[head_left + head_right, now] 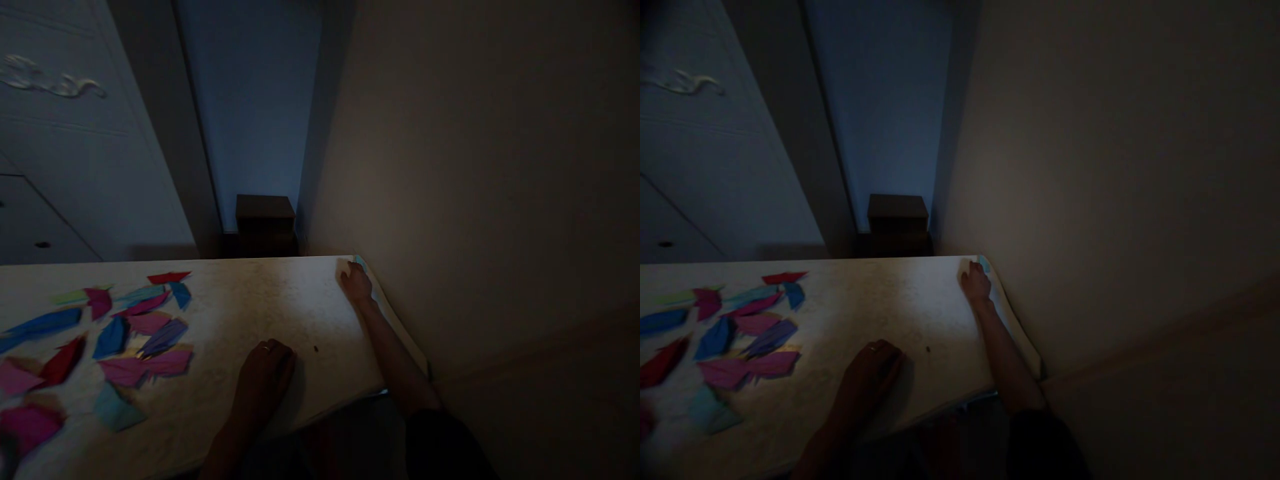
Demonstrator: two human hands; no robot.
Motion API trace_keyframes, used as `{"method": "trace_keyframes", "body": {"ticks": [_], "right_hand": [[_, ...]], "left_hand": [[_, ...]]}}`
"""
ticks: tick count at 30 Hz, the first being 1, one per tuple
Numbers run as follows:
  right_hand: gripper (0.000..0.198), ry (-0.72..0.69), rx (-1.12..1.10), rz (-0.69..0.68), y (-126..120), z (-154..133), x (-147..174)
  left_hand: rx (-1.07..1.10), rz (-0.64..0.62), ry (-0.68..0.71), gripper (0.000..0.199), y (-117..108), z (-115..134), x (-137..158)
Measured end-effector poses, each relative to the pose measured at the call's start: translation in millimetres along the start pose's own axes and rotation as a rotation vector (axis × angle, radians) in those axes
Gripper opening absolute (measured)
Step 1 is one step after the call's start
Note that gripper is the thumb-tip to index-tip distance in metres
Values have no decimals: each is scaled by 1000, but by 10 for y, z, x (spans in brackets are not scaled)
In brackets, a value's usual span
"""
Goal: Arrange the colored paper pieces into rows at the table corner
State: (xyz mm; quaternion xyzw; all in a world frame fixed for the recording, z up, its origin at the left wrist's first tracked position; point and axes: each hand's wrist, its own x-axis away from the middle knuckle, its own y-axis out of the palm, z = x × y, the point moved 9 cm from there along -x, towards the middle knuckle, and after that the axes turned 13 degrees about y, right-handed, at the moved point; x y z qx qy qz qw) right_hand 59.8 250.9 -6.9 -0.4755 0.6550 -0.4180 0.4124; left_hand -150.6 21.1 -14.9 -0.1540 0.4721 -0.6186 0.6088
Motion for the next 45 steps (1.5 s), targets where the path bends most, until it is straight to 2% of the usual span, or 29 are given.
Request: {"method": "trace_keyframes", "body": {"ticks": [5, 12, 17, 22, 28, 32, 36, 39, 42, 45], "right_hand": [[30, -167, -15, -88, 73, -290, 193], [47, -414, 71, -210, 246, -861, 885], [55, -571, 117, -286, 271, -1148, 1411], [60, -673, 121, -308, 270, -1214, 1740], [63, -709, 107, -330, 307, -1189, 1840], [60, -684, 46, -337, 305, -1178, 1827], [59, -654, 2, -304, 264, -1154, 1815], [61, -660, 8, -283, 244, -1149, 1822], [62, -661, 20, -266, 230, -1150, 1821], [62, -659, 26, -266, 228, -1156, 1829]], "left_hand": [[15, 30, 16, 22, -44, 57, 20], [101, 88, -7, 21, -80, 45, 89], [213, 183, -26, 20, -289, -32, 242], [187, 313, -81, 22, -767, -295, 544], [24, 482, -234, 27, -1635, -840, 1053], [-122, 529, -328, 29, -2153, -1196, 1343], [-251, 497, -389, 31, -2479, -1476, 1510], [-317, 454, -423, 31, -2601, -1617, 1531], [-364, 361, -403, 34, -2592, -1674, 1405], [-387, 227, -380, 38, -2471, -1719, 1200]]}}
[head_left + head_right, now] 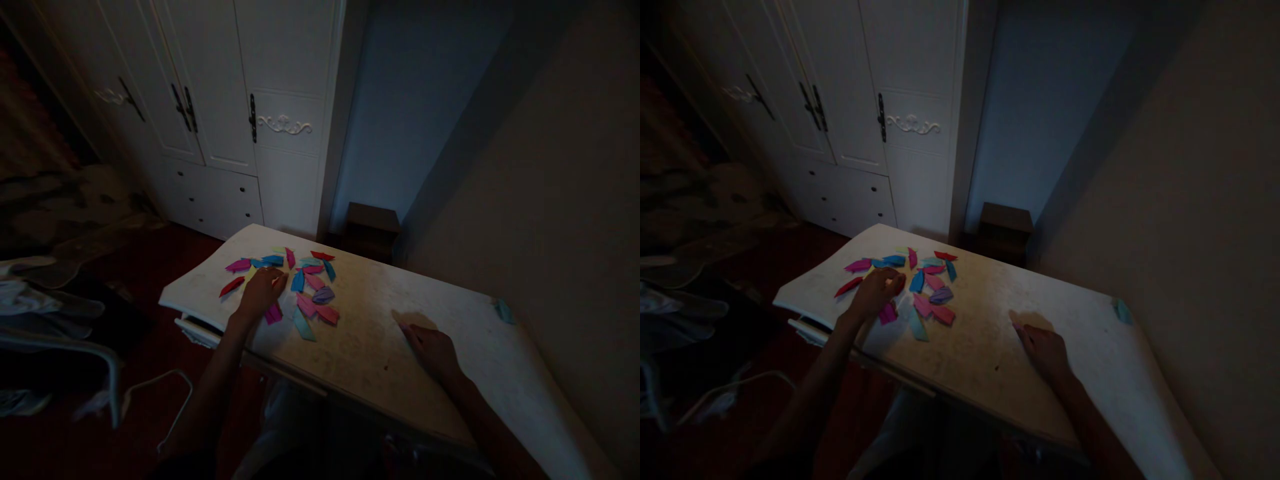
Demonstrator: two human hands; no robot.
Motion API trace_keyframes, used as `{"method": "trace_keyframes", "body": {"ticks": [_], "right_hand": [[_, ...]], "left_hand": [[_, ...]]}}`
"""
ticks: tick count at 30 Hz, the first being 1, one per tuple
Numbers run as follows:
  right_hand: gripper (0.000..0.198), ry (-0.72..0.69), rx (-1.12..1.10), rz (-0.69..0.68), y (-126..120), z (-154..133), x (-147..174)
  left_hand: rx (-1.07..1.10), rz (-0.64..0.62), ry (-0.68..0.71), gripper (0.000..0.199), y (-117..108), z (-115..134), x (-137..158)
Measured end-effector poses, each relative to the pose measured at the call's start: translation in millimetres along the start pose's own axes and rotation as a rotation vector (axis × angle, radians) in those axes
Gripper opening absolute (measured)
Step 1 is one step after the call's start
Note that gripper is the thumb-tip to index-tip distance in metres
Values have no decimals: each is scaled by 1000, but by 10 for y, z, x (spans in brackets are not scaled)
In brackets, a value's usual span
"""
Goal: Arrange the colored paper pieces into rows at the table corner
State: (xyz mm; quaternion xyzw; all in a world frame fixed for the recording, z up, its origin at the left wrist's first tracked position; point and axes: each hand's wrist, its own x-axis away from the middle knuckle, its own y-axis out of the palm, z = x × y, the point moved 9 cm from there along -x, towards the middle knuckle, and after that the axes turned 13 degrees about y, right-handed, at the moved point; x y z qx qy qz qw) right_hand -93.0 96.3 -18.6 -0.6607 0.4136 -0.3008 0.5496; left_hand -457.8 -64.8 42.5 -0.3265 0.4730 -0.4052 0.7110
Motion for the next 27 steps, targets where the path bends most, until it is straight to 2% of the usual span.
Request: {"method": "trace_keyframes", "body": {"ticks": [5, 8, 14, 20, 27], "right_hand": [[63, 13, 14, 6, 6, -4, 16], [64, -9, 17, 23, -1, -28, 33], [61, -31, -2, 42, -4, -41, 69], [57, -140, -46, 178, -64, -88, 112], [56, -114, -52, 162, -23, -64, 89]], "left_hand": [[-68, -258, 66, 36, 377, 93, -219], [-102, -310, 58, 41, 504, 62, -288], [-34, -246, 66, 43, 559, -22, -346], [151, -163, -7, 44, 536, -114, -358], [236, -93, -47, 35, 347, -39, -410]]}}
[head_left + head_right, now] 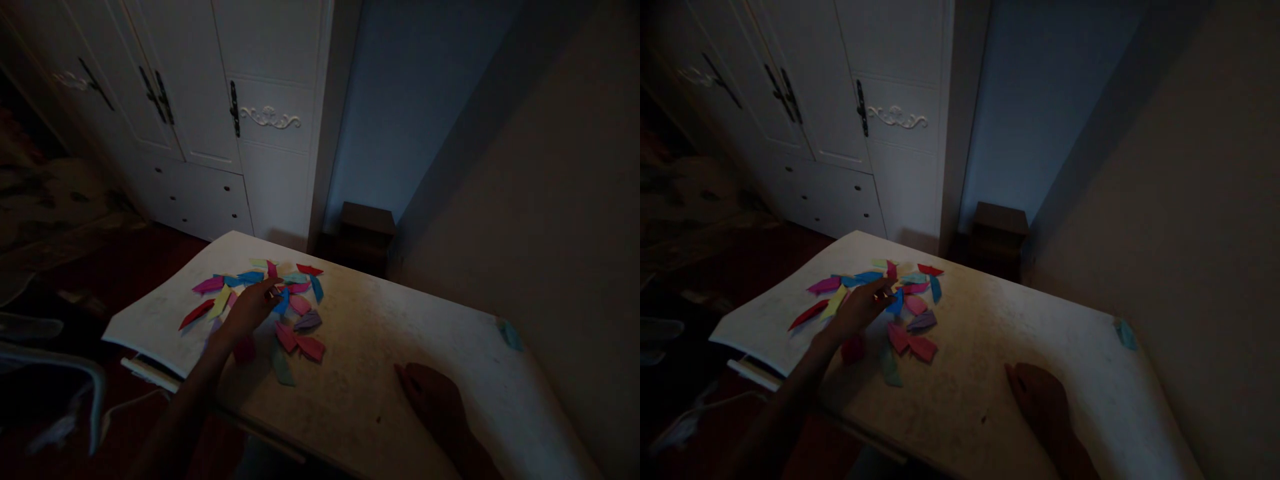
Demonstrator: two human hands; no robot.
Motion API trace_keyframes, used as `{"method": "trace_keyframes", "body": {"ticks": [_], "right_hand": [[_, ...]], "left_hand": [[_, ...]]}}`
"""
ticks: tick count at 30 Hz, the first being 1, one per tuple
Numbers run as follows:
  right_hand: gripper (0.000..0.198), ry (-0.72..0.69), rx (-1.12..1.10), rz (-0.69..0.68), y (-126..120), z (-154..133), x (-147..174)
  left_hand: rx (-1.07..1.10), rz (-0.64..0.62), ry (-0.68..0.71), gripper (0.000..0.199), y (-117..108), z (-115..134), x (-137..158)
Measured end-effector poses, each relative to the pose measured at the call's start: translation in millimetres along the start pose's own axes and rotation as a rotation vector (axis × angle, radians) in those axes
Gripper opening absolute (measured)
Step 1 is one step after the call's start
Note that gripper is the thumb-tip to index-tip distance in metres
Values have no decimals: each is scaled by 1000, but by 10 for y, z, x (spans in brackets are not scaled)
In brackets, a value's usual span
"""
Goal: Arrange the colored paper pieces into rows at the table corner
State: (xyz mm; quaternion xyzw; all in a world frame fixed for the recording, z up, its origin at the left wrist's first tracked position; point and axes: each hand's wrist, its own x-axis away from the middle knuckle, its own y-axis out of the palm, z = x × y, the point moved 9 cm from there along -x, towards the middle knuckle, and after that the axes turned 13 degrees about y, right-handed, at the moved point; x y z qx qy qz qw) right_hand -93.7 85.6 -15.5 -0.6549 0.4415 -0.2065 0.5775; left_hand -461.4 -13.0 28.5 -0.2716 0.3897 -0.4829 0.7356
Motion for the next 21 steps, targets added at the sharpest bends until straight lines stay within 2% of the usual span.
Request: {"method": "trace_keyframes", "body": {"ticks": [6, 10, 15, 21], "right_hand": [[56, -39, 24, 51, -37, -63, -4], [59, -48, 41, 63, -37, -86, -18], [55, 0, 102, -13, 33, -58, -41], [39, 90, 120, -175, 92, -26, -90]], "left_hand": [[143, 129, 80, 30, -260, 396, -127], [205, 100, 155, 31, -204, 786, -382], [205, -13, 256, 21, 166, 1344, -764], [340, -149, 473, 18, 900, 2179, -1194]]}}
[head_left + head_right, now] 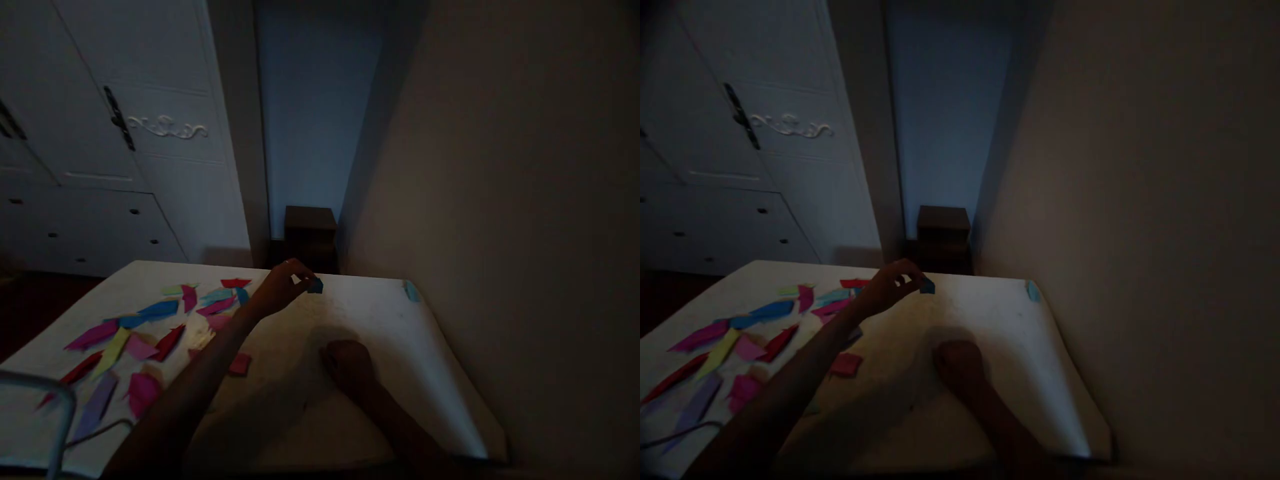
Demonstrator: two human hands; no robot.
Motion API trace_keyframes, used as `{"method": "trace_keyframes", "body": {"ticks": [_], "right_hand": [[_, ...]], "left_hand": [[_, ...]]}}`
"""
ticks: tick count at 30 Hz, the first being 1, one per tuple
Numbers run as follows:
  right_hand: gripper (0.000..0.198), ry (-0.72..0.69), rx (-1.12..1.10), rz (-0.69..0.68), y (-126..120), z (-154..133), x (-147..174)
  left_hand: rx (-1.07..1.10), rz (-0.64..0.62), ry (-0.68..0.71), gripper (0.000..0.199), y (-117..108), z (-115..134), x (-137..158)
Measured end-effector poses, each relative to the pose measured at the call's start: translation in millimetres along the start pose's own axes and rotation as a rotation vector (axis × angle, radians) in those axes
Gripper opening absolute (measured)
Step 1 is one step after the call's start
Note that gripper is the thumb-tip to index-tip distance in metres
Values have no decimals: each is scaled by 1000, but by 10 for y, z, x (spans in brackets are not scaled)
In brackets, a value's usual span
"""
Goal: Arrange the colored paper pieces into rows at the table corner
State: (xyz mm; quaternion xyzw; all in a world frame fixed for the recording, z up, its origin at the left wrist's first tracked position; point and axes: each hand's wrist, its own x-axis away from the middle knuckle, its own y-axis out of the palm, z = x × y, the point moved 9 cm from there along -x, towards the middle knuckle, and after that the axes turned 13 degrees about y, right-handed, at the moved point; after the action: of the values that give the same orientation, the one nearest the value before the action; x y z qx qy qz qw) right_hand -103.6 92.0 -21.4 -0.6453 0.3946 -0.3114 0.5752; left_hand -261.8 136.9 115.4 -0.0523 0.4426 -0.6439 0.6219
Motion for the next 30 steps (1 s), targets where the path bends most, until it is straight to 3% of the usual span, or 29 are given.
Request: {"method": "trace_keyframes", "body": {"ticks": [3, 7, 12, 16, 22, 28, 30], "right_hand": [[38, 12, -9, -35, -10, -2, -22], [37, -6, -32, -30, -18, -10, -37], [37, -33, -54, -36, 1, -14, -47], [32, -61, -68, -52, 49, -8, -54], [34, -62, -89, -154, 134, -3, -106], [30, -97, -82, -228, 150, -45, -119], [29, -95, -86, -231, 163, -41, -121]], "left_hand": [[141, -40, 14, 22, 512, 9, -407], [273, -138, -92, 17, 1338, -117, -860], [256, -246, -156, 16, 2320, -268, -1288], [176, -287, -194, 23, 2882, -407, -1528], [42, -289, -147, 36, 3165, -479, -1720], [-10, -284, -81, 14, 3195, -473, -1729], [-13, -275, -60, 15, 3190, -470, -1723]]}}
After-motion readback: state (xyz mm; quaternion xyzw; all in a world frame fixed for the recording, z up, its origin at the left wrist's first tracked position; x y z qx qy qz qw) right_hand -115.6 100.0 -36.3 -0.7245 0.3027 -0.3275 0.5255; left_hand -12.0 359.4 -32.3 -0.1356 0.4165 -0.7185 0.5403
